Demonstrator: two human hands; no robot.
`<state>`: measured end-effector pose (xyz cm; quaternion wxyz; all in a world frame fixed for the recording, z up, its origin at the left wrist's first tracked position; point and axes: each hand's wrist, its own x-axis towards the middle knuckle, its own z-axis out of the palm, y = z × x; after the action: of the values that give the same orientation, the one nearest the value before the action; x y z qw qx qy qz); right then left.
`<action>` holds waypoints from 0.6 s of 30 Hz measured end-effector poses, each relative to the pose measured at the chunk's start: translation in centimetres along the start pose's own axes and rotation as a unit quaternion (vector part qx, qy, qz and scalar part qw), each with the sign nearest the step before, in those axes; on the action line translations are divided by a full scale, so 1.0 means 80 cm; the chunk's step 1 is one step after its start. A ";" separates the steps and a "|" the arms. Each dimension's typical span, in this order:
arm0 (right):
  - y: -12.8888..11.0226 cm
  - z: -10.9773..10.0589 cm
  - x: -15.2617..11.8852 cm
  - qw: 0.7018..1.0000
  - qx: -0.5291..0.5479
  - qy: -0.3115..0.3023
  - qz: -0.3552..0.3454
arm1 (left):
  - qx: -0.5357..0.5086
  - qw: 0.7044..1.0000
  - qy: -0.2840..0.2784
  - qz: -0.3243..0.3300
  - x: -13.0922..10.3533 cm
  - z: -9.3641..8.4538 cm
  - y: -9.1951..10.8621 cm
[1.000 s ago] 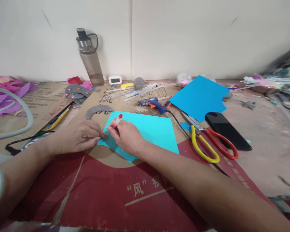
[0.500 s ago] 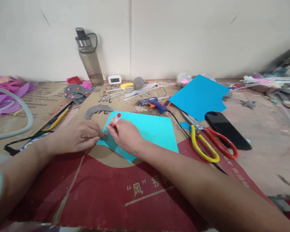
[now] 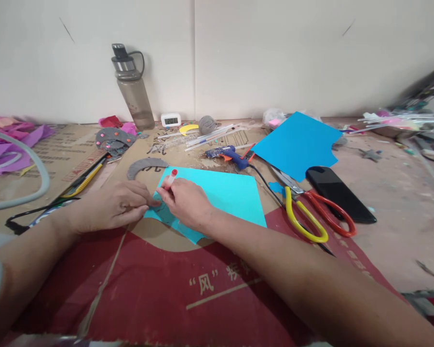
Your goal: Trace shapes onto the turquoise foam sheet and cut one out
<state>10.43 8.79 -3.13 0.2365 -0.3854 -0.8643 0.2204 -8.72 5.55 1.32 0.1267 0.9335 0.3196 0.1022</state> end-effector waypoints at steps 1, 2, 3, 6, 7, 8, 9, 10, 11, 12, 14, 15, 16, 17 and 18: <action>0.000 0.000 0.000 1.000 -0.003 0.000 0.001 | -0.001 1.000 -0.002 -0.003 0.000 0.000 0.000; 0.000 0.000 0.001 1.000 -0.006 -0.001 0.002 | -0.002 1.000 -0.004 -0.006 0.000 0.000 0.000; -0.001 0.000 0.001 1.000 -0.008 -0.002 0.003 | -0.003 1.000 -0.006 -0.009 0.000 0.000 0.000; -0.001 0.000 0.002 1.000 -0.011 -0.001 0.003 | -0.006 1.000 -0.004 -0.015 -0.001 0.001 0.000; -0.002 0.000 0.002 1.000 -0.010 -0.001 0.003 | -0.006 1.000 -0.003 -0.017 -0.001 0.001 0.001; -0.002 0.000 0.003 1.000 -0.009 -0.001 0.003 | -0.006 1.000 -0.004 -0.020 -0.001 0.001 0.001; -0.002 0.001 0.003 1.000 -0.008 -0.002 0.003 | -0.006 1.000 -0.007 -0.022 -0.001 0.001 0.001; -0.002 0.001 0.004 1.000 -0.006 -0.002 0.003 | -0.006 1.000 -0.010 -0.024 -0.001 0.001 0.001; -0.002 0.001 0.005 1.000 -0.003 -0.002 0.001 | -0.006 1.000 -0.012 -0.026 -0.001 0.000 0.002; -0.003 0.001 0.005 1.000 0.000 -0.003 0.000 | -0.006 1.000 -0.012 -0.026 -0.001 0.000 0.002; -0.004 0.001 0.006 1.000 0.009 -0.004 -0.004 | -0.005 1.000 -0.010 -0.023 -0.001 0.000 0.002; -0.004 0.001 0.007 1.000 0.015 -0.006 -0.007 | -0.005 1.000 -0.007 -0.022 -0.001 0.000 0.002; -0.004 0.000 0.008 1.000 0.020 -0.008 -0.010 | -0.006 1.000 -0.004 -0.020 -0.001 0.000 0.002; -0.005 0.000 0.008 1.000 0.024 -0.009 -0.013 | -0.007 1.000 0.000 -0.018 -0.001 0.000 0.003; -0.005 0.000 0.009 0.999 0.028 -0.010 -0.014 | -0.008 1.000 0.003 -0.018 -0.001 0.000 0.003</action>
<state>9.80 9.08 -2.75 0.2412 -0.3639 -0.8656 0.2450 -8.63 5.36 1.37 0.1352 0.9263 0.3355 0.1056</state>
